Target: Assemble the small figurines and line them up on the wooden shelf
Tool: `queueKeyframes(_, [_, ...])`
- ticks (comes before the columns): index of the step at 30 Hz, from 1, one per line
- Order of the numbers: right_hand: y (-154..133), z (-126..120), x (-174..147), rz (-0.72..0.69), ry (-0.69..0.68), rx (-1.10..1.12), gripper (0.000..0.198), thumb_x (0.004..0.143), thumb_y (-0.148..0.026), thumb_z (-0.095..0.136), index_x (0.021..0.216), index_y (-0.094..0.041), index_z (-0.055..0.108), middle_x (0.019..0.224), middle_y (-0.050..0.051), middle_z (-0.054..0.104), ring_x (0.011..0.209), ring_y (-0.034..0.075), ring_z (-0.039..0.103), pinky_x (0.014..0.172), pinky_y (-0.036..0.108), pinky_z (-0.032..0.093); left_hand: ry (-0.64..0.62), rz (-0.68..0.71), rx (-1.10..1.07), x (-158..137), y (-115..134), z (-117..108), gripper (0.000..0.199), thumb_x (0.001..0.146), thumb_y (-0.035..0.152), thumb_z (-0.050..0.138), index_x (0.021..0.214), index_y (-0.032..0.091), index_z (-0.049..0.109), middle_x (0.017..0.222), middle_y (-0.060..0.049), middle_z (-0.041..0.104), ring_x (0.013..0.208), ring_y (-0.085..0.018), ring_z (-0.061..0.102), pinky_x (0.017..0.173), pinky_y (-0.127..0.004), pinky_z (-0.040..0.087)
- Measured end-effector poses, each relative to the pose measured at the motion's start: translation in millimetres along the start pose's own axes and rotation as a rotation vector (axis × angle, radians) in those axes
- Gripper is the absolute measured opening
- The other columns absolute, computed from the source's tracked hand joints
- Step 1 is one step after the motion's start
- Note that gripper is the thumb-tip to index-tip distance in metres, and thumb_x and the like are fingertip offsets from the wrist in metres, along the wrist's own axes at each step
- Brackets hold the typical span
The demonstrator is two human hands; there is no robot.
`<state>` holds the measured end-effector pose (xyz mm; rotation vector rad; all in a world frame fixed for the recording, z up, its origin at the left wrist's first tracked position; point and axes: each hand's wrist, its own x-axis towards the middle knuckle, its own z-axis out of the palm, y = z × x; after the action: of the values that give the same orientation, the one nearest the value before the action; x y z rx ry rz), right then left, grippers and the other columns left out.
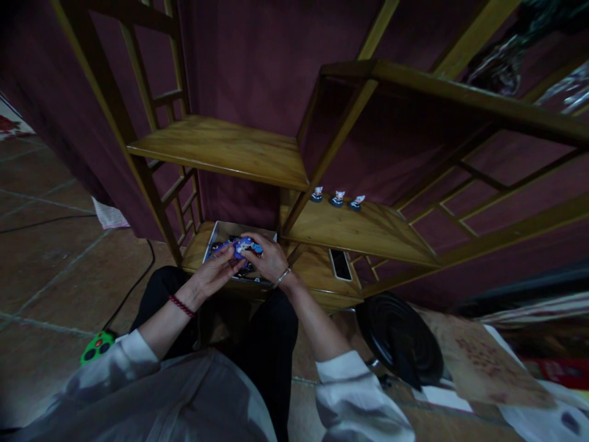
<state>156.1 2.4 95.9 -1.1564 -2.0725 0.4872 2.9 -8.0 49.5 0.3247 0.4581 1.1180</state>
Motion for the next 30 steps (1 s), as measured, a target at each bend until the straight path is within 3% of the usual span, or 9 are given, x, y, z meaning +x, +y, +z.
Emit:
queueKeyframes(18, [2.2, 4.1, -9.0, 0.086, 0.062, 0.047, 0.024, 0.078, -0.029, 0.059, 0.1, -0.022, 0.061, 0.094, 0.002, 0.068, 0.087, 0.016, 0.062, 0.08, 0.03, 0.049, 0.066, -0.067, -0.038, -0.4, -4.1, 3.3, 0.006, 0.078, 0.011, 0.059, 0.08, 0.013, 0.064, 0.085, -0.004, 0.066, 0.08, -0.012, 0.062, 0.078, -0.028, 0.052])
queueKeyframes(30, [14.9, -5.3, -27.3, 0.109, 0.181, 0.103, 0.027, 0.079, -0.035, 0.058, 0.101, -0.021, 0.06, 0.094, 0.005, 0.065, 0.083, 0.017, 0.063, 0.076, 0.031, 0.052, 0.054, -0.08, 0.04, -0.1, -14.5, 27.5, 0.006, 0.075, 0.009, 0.062, 0.078, 0.013, 0.065, 0.087, -0.004, 0.066, 0.082, -0.013, 0.062, 0.077, -0.028, 0.052])
